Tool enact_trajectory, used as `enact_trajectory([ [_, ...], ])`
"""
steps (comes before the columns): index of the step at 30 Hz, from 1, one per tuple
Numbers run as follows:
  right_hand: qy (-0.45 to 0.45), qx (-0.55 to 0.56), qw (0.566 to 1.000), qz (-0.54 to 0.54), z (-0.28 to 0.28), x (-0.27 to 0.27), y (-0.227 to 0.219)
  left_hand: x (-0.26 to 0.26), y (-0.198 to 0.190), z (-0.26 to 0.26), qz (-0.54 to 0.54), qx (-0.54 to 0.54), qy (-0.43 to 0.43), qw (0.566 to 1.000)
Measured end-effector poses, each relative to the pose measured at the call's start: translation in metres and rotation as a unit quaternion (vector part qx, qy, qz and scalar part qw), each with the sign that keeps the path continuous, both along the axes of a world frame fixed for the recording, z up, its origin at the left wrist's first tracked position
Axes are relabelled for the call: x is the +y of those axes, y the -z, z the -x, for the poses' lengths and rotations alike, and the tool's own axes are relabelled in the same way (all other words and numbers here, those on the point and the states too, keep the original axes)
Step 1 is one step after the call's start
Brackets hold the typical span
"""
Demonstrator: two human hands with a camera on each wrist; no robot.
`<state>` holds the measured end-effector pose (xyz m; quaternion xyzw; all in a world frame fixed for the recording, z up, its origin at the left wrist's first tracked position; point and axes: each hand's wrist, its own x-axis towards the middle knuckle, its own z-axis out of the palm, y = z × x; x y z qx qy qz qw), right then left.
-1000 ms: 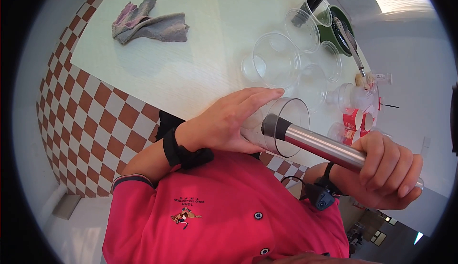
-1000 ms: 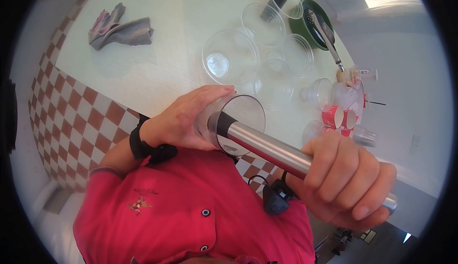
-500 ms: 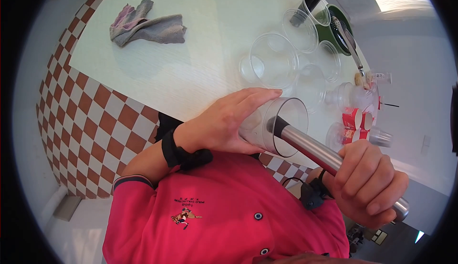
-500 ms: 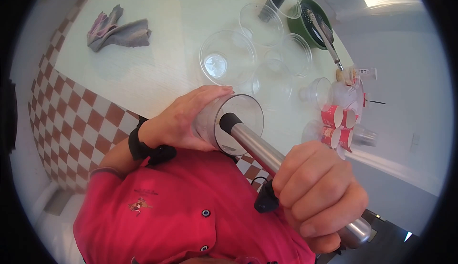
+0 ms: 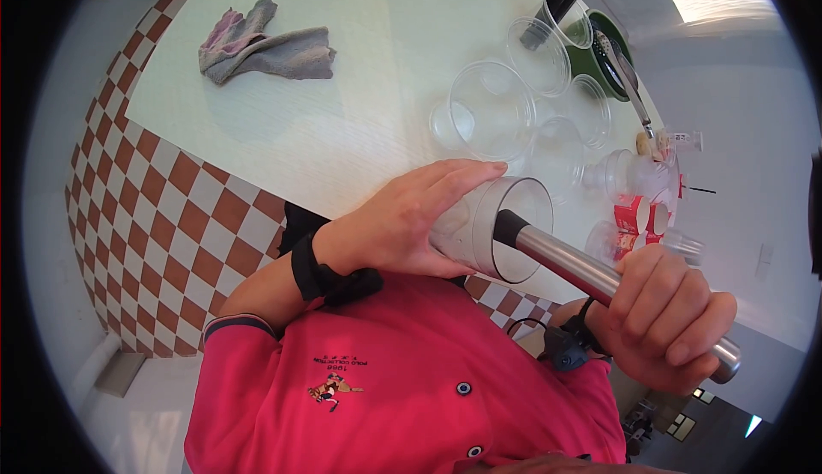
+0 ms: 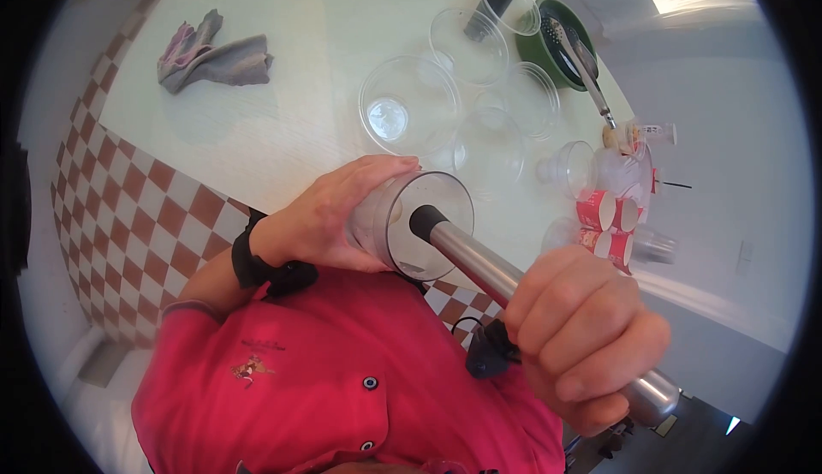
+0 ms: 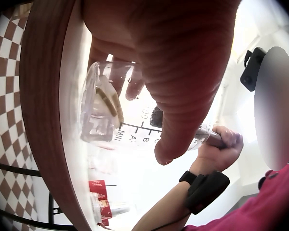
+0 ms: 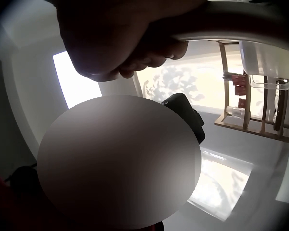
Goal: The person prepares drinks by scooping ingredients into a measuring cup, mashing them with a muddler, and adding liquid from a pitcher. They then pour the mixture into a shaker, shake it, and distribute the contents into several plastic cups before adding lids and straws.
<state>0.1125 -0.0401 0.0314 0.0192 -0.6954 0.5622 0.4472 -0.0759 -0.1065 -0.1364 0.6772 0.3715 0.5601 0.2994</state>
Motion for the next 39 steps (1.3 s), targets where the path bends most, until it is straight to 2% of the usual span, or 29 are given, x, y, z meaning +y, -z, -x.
enact_trajectory([
  [2, -0.024, -0.028, 0.999, -0.003, 0.005, -0.004, 0.003, 0.0, -0.002, 0.001, -0.001, 0.005, -0.001, 1.0],
  [5, 0.033, 0.026, 0.999, 0.028, -0.002, -0.004, -0.003, -0.001, 0.0, 0.0, 0.002, 0.001, -0.005, 1.0],
  [8, 0.05, 0.059, 0.997, 0.026, -0.007, -0.004, -0.007, -0.001, -0.002, 0.001, 0.008, 0.004, -0.003, 1.0],
  [14, -0.012, 0.007, 1.0, 0.012, 0.0, -0.005, -0.003, -0.001, 0.0, 0.0, 0.004, -0.001, -0.004, 1.0],
  [17, -0.001, 0.037, 0.998, 0.057, -0.007, -0.005, -0.008, -0.002, -0.001, 0.0, 0.013, 0.003, -0.006, 1.0],
  [20, -0.019, 0.015, 0.999, 0.037, -0.004, -0.004, -0.006, -0.001, 0.0, 0.0, 0.005, 0.001, -0.001, 1.0],
  [23, -0.02, 0.033, 0.997, 0.064, -0.005, -0.004, -0.007, -0.002, -0.003, 0.001, 0.017, 0.003, -0.004, 1.0],
  [26, -0.066, -0.015, 0.997, 0.041, 0.001, -0.003, -0.002, -0.002, 0.0, 0.0, -0.002, 0.012, -0.005, 1.0],
  [29, -0.025, 0.044, 0.996, 0.074, -0.001, -0.006, 0.0, -0.002, -0.002, 0.0, 0.012, 0.012, -0.011, 1.0],
  [39, -0.004, 0.083, 0.991, 0.107, -0.004, -0.007, -0.005, -0.003, -0.002, 0.002, 0.015, 0.014, -0.005, 1.0],
])
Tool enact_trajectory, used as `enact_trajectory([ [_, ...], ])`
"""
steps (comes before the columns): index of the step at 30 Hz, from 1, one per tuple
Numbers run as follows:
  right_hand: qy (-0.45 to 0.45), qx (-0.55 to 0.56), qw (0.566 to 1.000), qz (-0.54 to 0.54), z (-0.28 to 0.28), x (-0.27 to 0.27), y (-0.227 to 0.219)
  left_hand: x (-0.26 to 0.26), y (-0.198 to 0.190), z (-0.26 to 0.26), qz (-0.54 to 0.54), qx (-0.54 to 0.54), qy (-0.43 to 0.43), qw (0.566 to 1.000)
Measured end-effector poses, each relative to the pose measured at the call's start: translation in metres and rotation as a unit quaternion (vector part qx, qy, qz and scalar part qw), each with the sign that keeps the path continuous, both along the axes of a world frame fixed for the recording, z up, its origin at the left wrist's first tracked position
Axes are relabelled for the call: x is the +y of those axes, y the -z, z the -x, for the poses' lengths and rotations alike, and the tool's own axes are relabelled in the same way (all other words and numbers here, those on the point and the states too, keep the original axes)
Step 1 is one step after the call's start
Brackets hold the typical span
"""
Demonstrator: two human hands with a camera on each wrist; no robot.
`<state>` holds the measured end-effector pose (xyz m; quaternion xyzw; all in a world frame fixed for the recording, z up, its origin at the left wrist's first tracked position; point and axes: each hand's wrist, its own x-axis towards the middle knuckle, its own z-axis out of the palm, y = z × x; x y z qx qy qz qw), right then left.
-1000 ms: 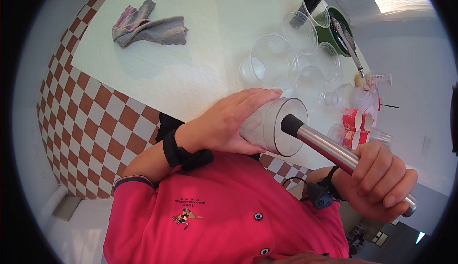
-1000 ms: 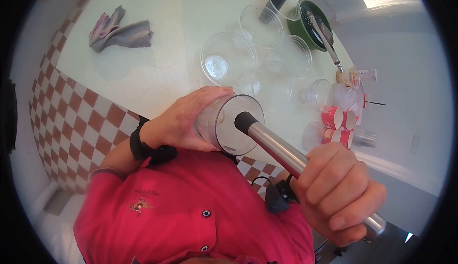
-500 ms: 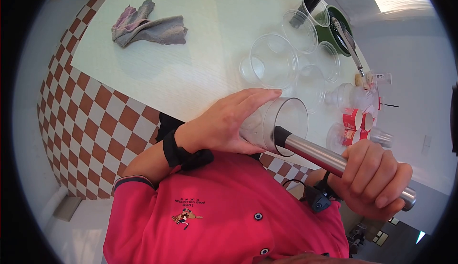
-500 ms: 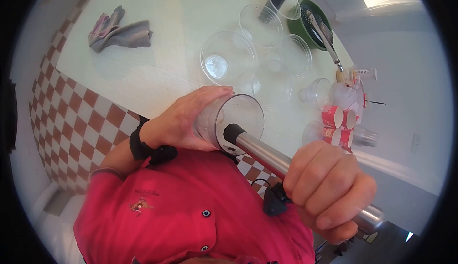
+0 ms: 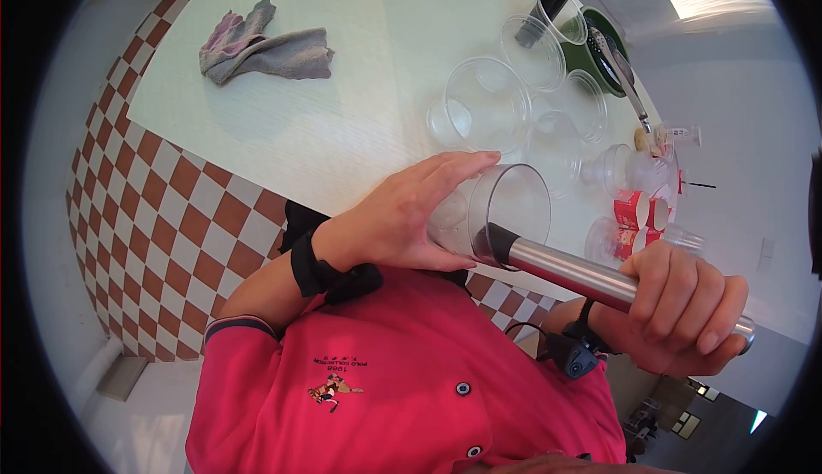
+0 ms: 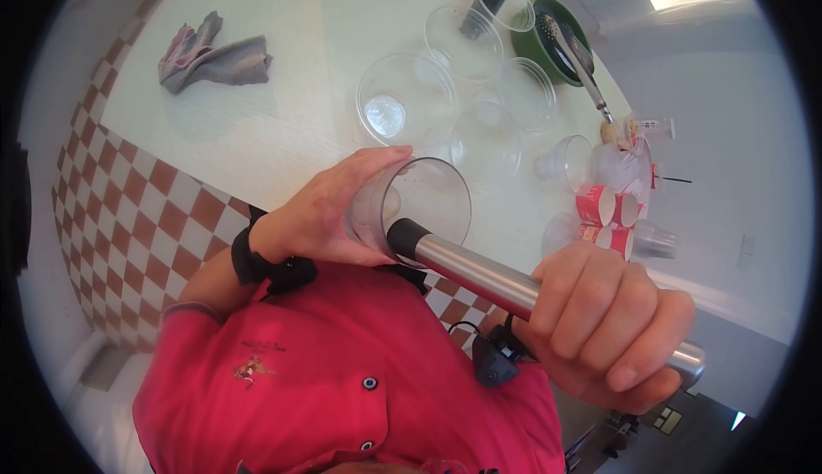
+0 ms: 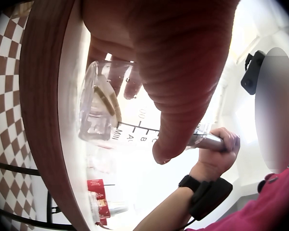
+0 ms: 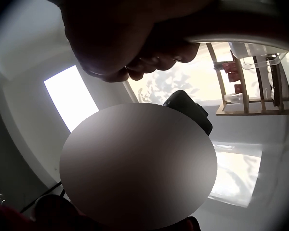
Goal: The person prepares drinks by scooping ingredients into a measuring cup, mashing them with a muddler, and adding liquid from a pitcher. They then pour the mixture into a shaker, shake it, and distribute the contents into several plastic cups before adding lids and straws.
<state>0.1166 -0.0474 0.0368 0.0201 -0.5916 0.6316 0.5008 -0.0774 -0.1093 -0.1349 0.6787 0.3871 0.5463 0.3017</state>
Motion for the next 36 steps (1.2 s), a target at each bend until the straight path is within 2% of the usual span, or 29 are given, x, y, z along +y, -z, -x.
enact_trajectory([
  [5, 0.006, 0.012, 1.0, 0.025, 0.003, -0.004, 0.0, -0.001, 0.0, 0.0, 0.005, 0.009, 0.006, 1.0],
  [14, -0.004, -0.003, 1.0, 0.0, -0.007, 0.0, 0.003, -0.001, 0.001, -0.001, -0.001, 0.0, -0.002, 1.0],
  [17, 0.022, 0.059, 0.997, 0.043, -0.003, 0.005, -0.004, -0.001, -0.001, 0.0, 0.016, -0.007, -0.003, 1.0],
  [23, 0.023, 0.032, 0.999, 0.035, 0.006, 0.007, 0.0, 0.001, 0.001, -0.001, 0.01, -0.001, 0.006, 1.0],
  [26, -0.007, -0.006, 1.0, 0.021, 0.014, 0.003, 0.003, 0.001, 0.001, 0.0, 0.011, 0.002, 0.012, 1.0],
  [32, 0.019, 0.002, 1.0, -0.015, 0.023, 0.004, 0.005, 0.001, -0.002, 0.0, 0.004, 0.008, 0.003, 1.0],
  [35, -0.009, -0.008, 0.998, -0.068, 0.03, 0.004, 0.013, 0.002, -0.001, 0.0, -0.002, 0.0, 0.007, 1.0],
  [36, 0.013, 0.008, 0.999, -0.047, 0.027, 0.005, 0.011, 0.001, -0.001, 0.0, -0.001, 0.001, 0.007, 1.0],
])
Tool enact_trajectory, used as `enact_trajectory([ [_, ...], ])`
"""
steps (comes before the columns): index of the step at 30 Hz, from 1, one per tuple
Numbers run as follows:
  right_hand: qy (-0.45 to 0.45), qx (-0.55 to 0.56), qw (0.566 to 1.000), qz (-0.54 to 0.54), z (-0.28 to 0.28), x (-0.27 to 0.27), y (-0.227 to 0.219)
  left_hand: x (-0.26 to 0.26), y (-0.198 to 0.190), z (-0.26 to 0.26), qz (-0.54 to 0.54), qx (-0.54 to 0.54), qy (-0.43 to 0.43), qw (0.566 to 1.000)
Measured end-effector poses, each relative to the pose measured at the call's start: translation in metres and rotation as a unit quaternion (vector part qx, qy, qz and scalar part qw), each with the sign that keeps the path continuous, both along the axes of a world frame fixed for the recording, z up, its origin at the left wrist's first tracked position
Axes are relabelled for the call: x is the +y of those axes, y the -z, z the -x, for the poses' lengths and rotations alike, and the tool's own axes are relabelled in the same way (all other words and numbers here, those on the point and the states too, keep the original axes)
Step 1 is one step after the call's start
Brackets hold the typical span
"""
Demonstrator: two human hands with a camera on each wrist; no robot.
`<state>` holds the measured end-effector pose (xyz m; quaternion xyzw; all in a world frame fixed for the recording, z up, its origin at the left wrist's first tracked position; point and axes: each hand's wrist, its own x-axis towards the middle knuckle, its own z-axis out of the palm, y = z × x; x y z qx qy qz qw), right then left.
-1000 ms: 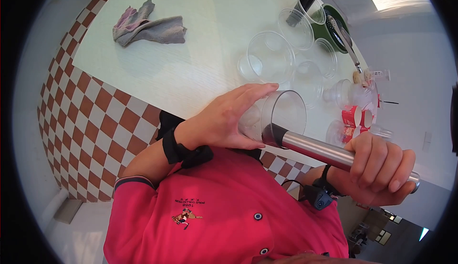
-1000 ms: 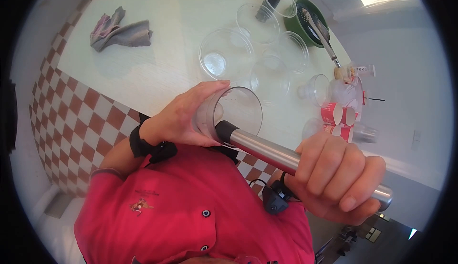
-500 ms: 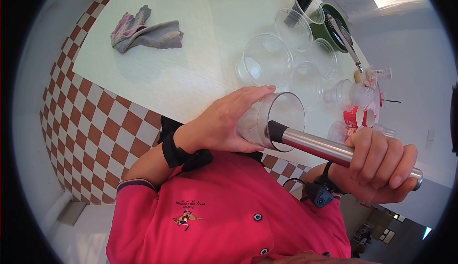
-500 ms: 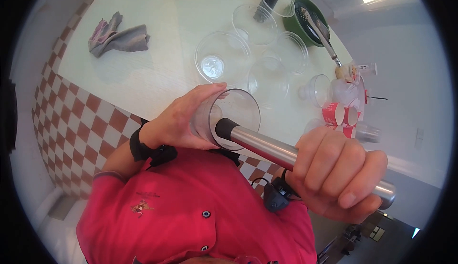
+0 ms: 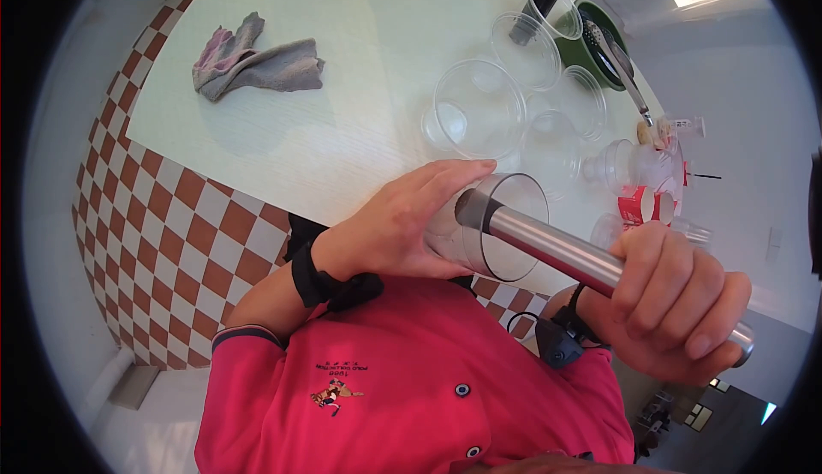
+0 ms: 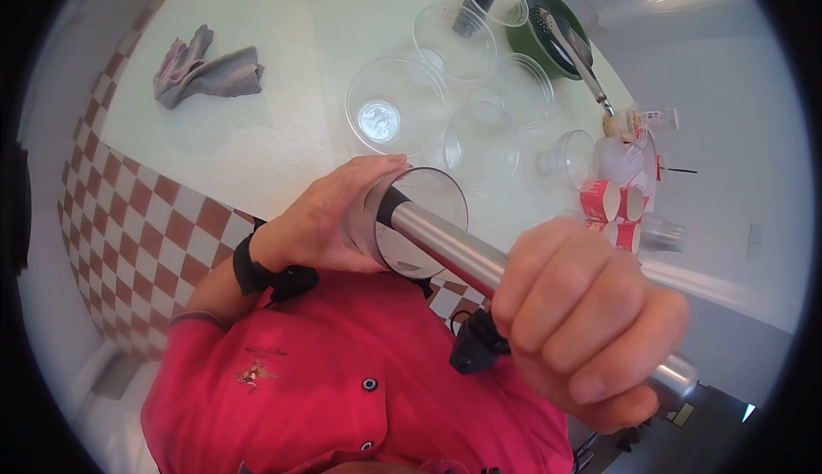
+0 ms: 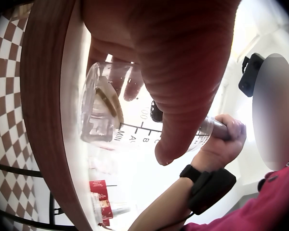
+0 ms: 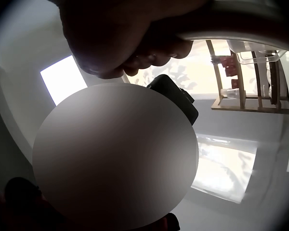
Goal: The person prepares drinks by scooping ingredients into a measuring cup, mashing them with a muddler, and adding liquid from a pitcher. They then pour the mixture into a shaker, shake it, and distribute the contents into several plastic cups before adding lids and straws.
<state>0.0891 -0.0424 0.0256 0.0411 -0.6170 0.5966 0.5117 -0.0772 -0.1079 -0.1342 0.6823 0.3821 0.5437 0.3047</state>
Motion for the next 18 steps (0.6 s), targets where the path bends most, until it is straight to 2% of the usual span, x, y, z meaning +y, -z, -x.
enact_trajectory([
  [2, 0.042, 0.036, 0.998, 0.043, -0.007, 0.002, -0.007, 0.0, 0.0, 0.001, 0.003, 0.004, 0.001, 1.0],
  [5, -0.034, -0.067, 0.995, -0.058, 0.001, 0.004, 0.002, 0.002, 0.001, -0.001, -0.013, -0.003, 0.0, 1.0],
  [9, 0.023, 0.004, 1.0, 0.016, -0.02, 0.01, -0.01, -0.001, -0.001, 0.0, 0.002, 0.004, -0.003, 1.0],
  [12, -0.067, -0.112, 0.989, -0.067, -0.015, 0.011, -0.004, 0.001, 0.0, 0.0, -0.007, 0.007, -0.007, 1.0],
  [13, -0.089, -0.092, 0.988, -0.083, -0.018, 0.016, -0.007, 0.001, -0.001, 0.0, -0.007, 0.007, -0.008, 1.0],
  [16, 0.02, 0.04, 0.997, 0.055, -0.02, 0.005, -0.013, -0.001, -0.001, -0.001, 0.003, 0.006, -0.007, 1.0],
  [17, 0.008, -0.041, 0.999, 0.018, -0.017, 0.006, -0.009, 0.0, -0.002, 0.001, 0.003, 0.008, -0.004, 1.0],
  [18, -0.022, -0.054, 0.998, -0.013, -0.015, 0.009, -0.009, 0.002, -0.002, 0.001, 0.001, 0.009, -0.001, 1.0],
])
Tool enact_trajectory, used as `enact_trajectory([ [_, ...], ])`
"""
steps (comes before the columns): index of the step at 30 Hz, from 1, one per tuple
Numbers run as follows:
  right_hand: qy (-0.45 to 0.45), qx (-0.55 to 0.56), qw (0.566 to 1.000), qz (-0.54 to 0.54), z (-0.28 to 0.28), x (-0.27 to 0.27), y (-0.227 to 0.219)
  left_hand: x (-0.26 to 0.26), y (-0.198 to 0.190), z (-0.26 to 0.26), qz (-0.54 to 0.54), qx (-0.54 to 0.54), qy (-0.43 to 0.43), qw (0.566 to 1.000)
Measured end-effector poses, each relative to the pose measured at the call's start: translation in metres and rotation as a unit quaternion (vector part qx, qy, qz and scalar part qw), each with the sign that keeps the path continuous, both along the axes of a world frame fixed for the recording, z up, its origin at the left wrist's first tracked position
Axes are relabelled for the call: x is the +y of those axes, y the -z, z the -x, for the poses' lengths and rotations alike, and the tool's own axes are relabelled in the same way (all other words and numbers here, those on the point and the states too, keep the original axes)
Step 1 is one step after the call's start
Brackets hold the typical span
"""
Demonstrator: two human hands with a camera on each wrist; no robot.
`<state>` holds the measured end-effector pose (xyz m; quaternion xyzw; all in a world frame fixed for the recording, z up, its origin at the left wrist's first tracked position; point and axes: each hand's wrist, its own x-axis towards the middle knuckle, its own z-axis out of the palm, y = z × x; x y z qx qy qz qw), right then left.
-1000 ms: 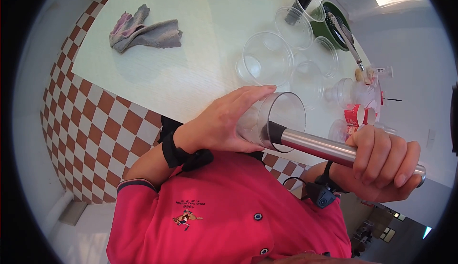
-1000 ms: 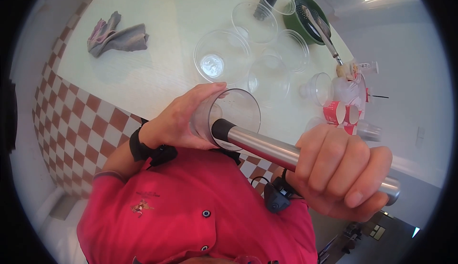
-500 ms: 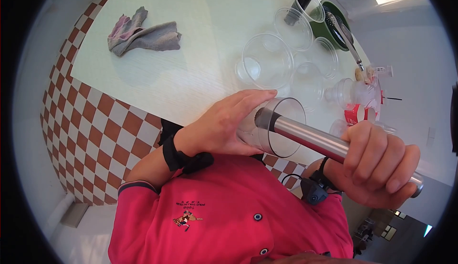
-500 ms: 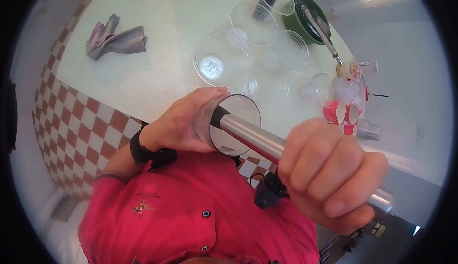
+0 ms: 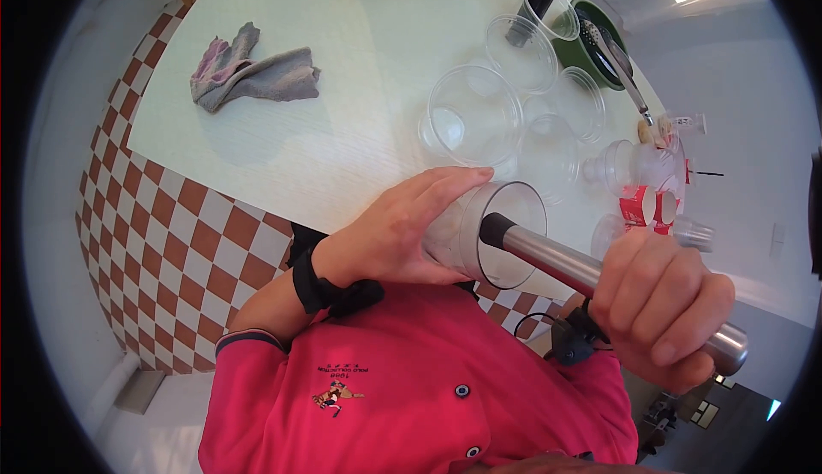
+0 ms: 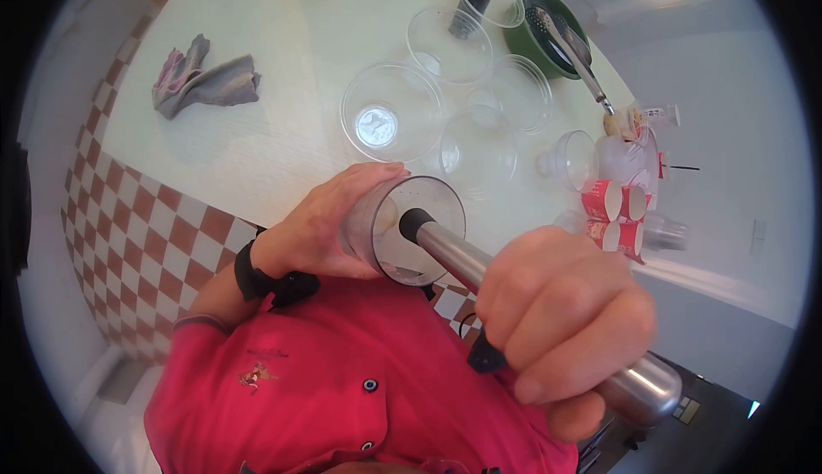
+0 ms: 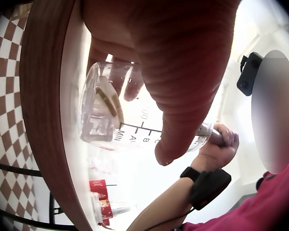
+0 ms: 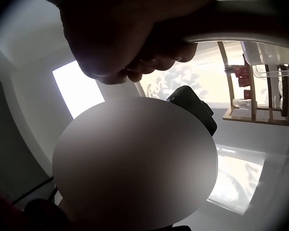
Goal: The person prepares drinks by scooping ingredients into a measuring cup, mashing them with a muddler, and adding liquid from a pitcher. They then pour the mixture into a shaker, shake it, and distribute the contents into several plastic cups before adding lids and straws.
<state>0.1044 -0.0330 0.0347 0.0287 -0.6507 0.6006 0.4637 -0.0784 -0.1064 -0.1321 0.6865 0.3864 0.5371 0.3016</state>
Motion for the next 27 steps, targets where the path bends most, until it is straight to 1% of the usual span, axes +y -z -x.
enact_trajectory([
  [2, -0.059, -0.029, 0.996, -0.057, 0.001, 0.006, -0.001, 0.001, 0.0, 0.0, -0.001, 0.001, 0.007, 1.0],
  [3, -0.016, 0.036, 0.999, -0.027, -0.005, 0.005, -0.005, 0.0, 0.0, 0.0, 0.004, -0.001, 0.009, 1.0],
  [6, 0.012, 0.061, 0.995, 0.076, -0.01, 0.0, -0.008, -0.001, 0.001, 0.0, 0.016, 0.001, 0.013, 1.0],
  [7, -0.053, -0.015, 0.998, 0.021, -0.009, 0.006, -0.001, -0.001, 0.001, 0.0, 0.015, 0.008, 0.013, 1.0],
  [10, -0.071, 0.002, 0.997, -0.011, -0.006, 0.006, 0.002, 0.0, 0.003, -0.001, 0.022, 0.007, 0.021, 1.0],
  [11, -0.049, 0.053, 0.997, 0.041, -0.01, 0.004, 0.003, 0.0, 0.004, -0.001, 0.025, 0.004, 0.026, 0.999],
  [14, -0.074, -0.004, 0.996, 0.045, -0.005, 0.002, 0.011, 0.0, 0.005, -0.002, 0.029, 0.009, 0.032, 0.999],
  [15, -0.094, -0.014, 0.995, 0.018, -0.002, 0.003, 0.011, 0.0, 0.006, -0.002, 0.042, -0.003, 0.029, 0.999],
  [17, -0.06, 0.077, 0.993, 0.065, -0.008, 0.003, 0.011, -0.003, 0.007, -0.005, 0.069, -0.028, 0.027, 0.997],
  [18, -0.039, 0.124, 0.988, 0.085, -0.012, 0.002, 0.011, -0.005, 0.005, -0.006, 0.078, -0.02, 0.022, 0.997],
  [19, 0.016, 0.134, 0.983, 0.123, -0.009, -0.005, 0.012, -0.005, 0.001, -0.006, 0.083, -0.013, 0.02, 0.996],
  [21, 0.0, 0.022, 0.999, 0.044, -0.011, -0.008, 0.015, -0.004, 0.003, -0.007, 0.071, -0.011, 0.025, 0.997],
  [22, -0.01, -0.038, 0.999, 0.013, -0.015, -0.008, 0.017, -0.005, 0.008, -0.009, 0.077, -0.013, 0.026, 0.997],
  [23, -0.046, 0.054, 0.996, 0.046, -0.02, -0.002, 0.019, -0.008, 0.012, -0.01, 0.086, -0.016, 0.021, 0.996],
  [24, -0.039, 0.082, 0.99, 0.107, -0.037, 0.002, 0.012, -0.01, 0.015, -0.011, 0.099, -0.018, 0.01, 0.995],
  [25, -0.02, 0.112, 0.984, 0.14, -0.054, 0.01, 0.007, -0.009, 0.009, -0.01, 0.101, 0.006, 0.009, 0.995],
  [26, -0.002, 0.145, 0.975, 0.17, -0.068, 0.016, 0.003, -0.009, 0.009, -0.01, 0.096, 0.008, 0.015, 0.995],
  [27, 0.029, 0.145, 0.973, 0.177, -0.079, 0.02, 0.004, -0.01, 0.012, -0.009, 0.088, 0.013, 0.023, 0.996],
])
